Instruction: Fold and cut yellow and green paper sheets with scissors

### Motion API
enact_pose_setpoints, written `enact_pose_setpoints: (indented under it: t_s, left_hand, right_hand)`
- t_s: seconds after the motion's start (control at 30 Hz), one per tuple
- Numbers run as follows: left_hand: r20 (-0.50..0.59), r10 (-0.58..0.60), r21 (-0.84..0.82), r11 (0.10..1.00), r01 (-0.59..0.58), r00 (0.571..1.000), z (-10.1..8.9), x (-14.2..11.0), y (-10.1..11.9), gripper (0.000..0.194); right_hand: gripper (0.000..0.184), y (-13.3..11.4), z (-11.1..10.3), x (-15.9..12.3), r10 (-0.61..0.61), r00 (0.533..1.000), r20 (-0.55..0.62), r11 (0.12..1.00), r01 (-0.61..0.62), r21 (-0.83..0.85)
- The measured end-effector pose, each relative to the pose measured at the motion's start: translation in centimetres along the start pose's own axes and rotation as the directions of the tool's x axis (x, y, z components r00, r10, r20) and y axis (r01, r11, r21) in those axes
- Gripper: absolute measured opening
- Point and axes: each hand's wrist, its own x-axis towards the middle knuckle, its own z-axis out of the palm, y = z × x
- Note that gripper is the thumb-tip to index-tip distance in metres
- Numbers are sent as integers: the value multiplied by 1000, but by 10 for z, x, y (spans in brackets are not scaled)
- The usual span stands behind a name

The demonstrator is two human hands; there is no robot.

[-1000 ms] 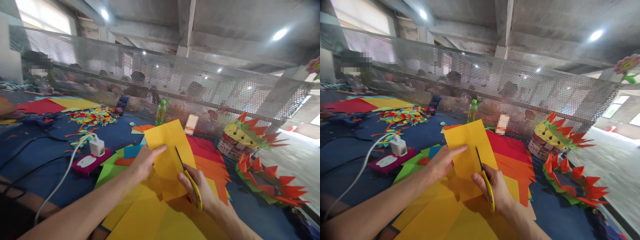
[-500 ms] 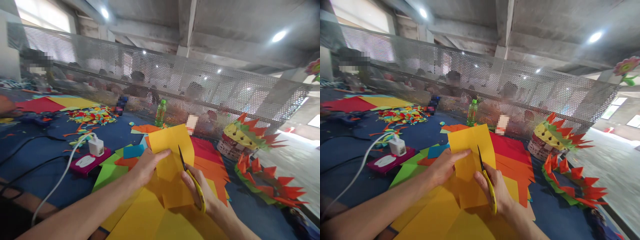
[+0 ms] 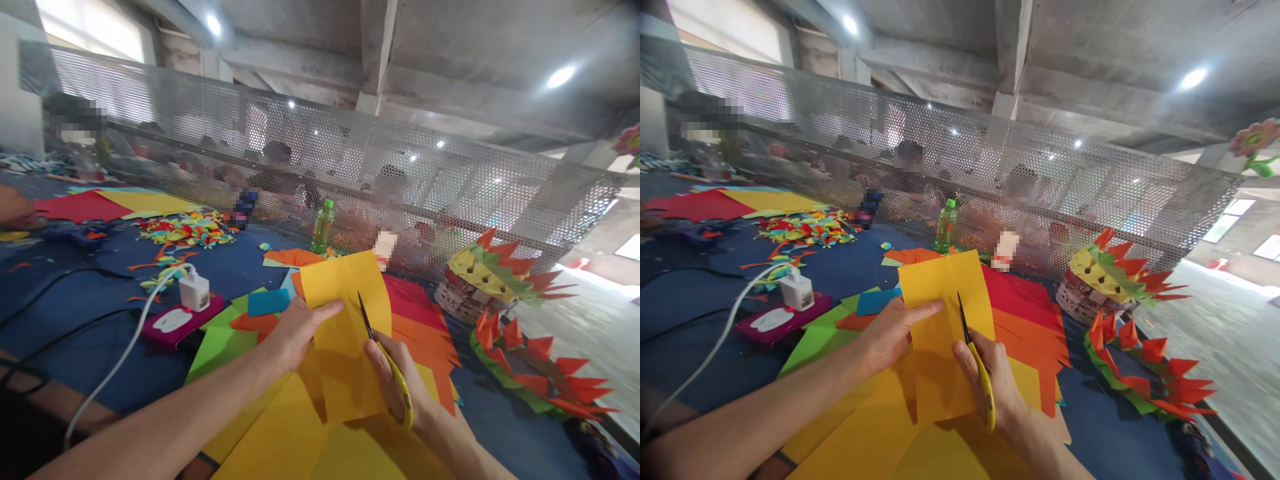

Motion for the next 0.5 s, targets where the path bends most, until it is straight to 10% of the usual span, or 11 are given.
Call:
enact_pose_setpoints:
  t_s: [0.5]
  left_hand:
    - [-2, 9, 11, 1000, -9, 1000, -2, 3, -2, 53]
  right_hand:
    - [52, 5, 2, 0, 49, 999, 7, 996, -50, 73]
